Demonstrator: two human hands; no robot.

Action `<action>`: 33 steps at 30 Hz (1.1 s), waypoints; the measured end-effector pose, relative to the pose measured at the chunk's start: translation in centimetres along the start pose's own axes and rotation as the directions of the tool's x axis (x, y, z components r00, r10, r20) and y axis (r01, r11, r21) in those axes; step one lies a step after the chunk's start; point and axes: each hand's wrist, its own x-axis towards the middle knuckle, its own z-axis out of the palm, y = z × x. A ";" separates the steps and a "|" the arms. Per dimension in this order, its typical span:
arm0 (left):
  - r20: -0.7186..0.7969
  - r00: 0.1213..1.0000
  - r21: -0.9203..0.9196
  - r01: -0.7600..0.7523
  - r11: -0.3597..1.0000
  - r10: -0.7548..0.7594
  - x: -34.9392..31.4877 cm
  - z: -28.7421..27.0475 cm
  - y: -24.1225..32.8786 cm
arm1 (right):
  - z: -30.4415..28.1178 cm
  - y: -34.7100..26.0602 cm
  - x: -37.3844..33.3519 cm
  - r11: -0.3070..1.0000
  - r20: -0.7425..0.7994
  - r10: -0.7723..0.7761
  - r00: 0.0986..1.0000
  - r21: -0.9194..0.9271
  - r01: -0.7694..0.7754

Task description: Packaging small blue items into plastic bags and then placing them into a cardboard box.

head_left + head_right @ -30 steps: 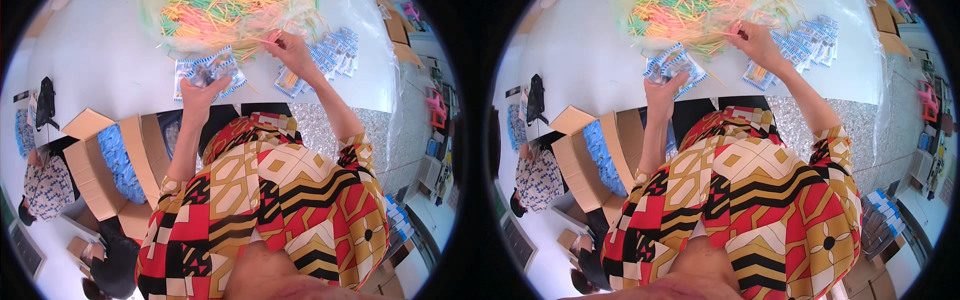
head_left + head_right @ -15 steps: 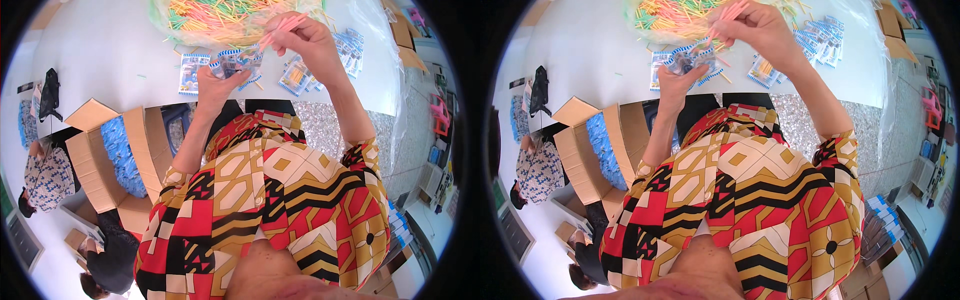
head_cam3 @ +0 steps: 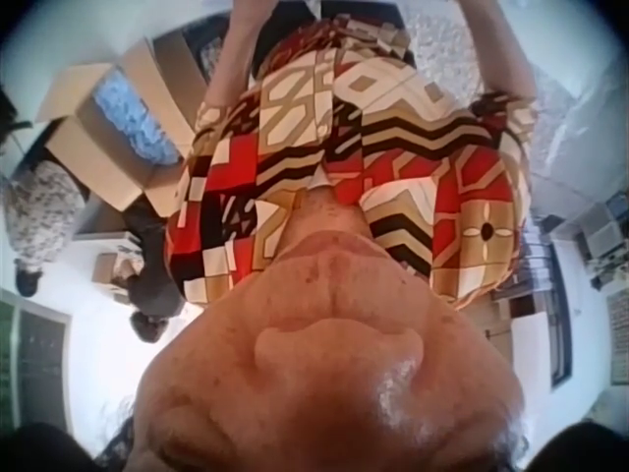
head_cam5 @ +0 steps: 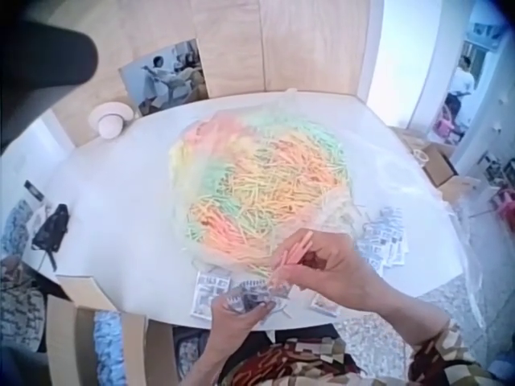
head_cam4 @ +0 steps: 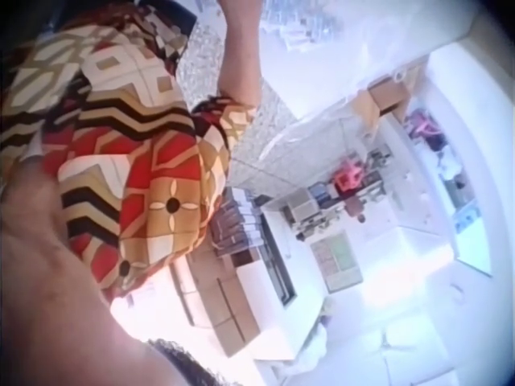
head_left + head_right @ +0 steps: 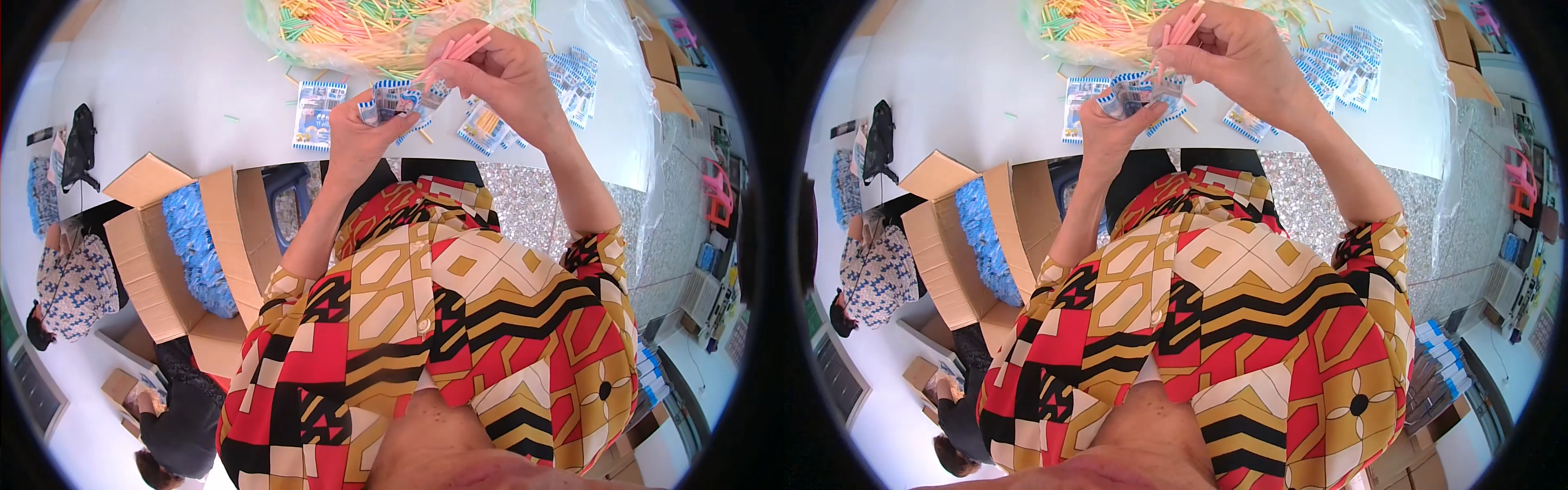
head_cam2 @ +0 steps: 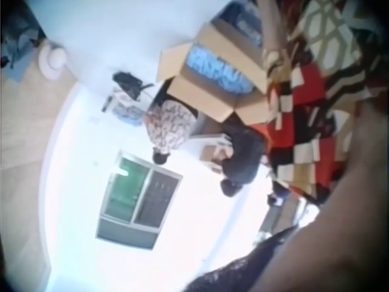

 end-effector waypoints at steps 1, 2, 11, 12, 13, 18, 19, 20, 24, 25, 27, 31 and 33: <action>0.006 1.000 -0.008 -0.002 1.000 0.002 0.0 0.0 0.0 | -0.1 0.0 0.0 1.000 -0.013 -0.005 1.000 -0.006 0.005; 0.007 1.000 -0.008 -0.002 1.000 0.002 0.0 0.0 0.1 | 0.0 0.0 -0.1 1.000 -0.014 -0.004 1.000 -0.006 0.004; 0.015 1.000 -0.024 0.003 1.000 -0.003 -0.1 -0.1 -0.1 | 0.7 -0.1 -0.6 0.980 -0.057 -0.081 0.995 -0.184 0.069; 0.019 1.000 -0.018 -0.005 1.000 0.005 -0.1 -0.1 -0.1 | 0.6 -0.1 -0.7 0.993 -0.079 -0.076 0.994 -0.101 0.067; 0.023 1.000 -0.012 -0.013 1.000 0.013 -0.1 -0.1 -0.1 | 0.5 -0.1 -0.7 0.998 -0.102 -0.069 0.992 -0.017 0.067; 0.018 1.000 -0.005 0.011 1.000 -0.011 -0.3 -0.4 -0.3 | 0.3 -0.5 -1.0 0.994 -0.111 -0.086 0.990 -0.069 0.079; 0.016 1.000 -0.016 0.007 1.000 -0.007 -0.3 -0.4 -0.3 | 0.4 -0.5 -1.0 0.988 -0.100 -0.100 0.990 -0.124 0.087; 0.016 1.000 -0.017 0.006 1.000 -0.006 -0.3 -0.4 -0.2 | 0.5 -0.4 -1.0 0.988 -0.099 -0.100 0.990 -0.125 0.088; 0.003 1.000 -0.035 0.023 0.999 -0.022 -0.1 -0.1 0.0 | 0.7 0.2 -1.3 0.974 -0.056 -0.215 0.975 -0.083 0.210; 0.002 1.000 -0.056 0.024 0.998 -0.024 -0.1 -0.1 0.0 | 0.8 0.2 -1.3 0.967 -0.046 -0.213 0.976 -0.156 0.204; 0.013 1.000 -0.038 0.019 0.999 -0.018 -0.1 -0.2 -0.3 | 0.9 0.1 -1.3 0.958 -0.010 -0.207 0.978 -0.205 0.201; 0.052 0.999 0.003 0.015 1.000 -0.015 -0.2 0.0 0.0 | 0.9 -0.8 -1.2 0.941 0.067 -0.067 0.996 -0.329 0.085; 0.053 0.998 0.003 0.017 1.000 -0.017 -0.3 0.0 -0.2 | 0.8 -1.0 -1.1 0.932 0.078 -0.051 0.996 -0.355 0.075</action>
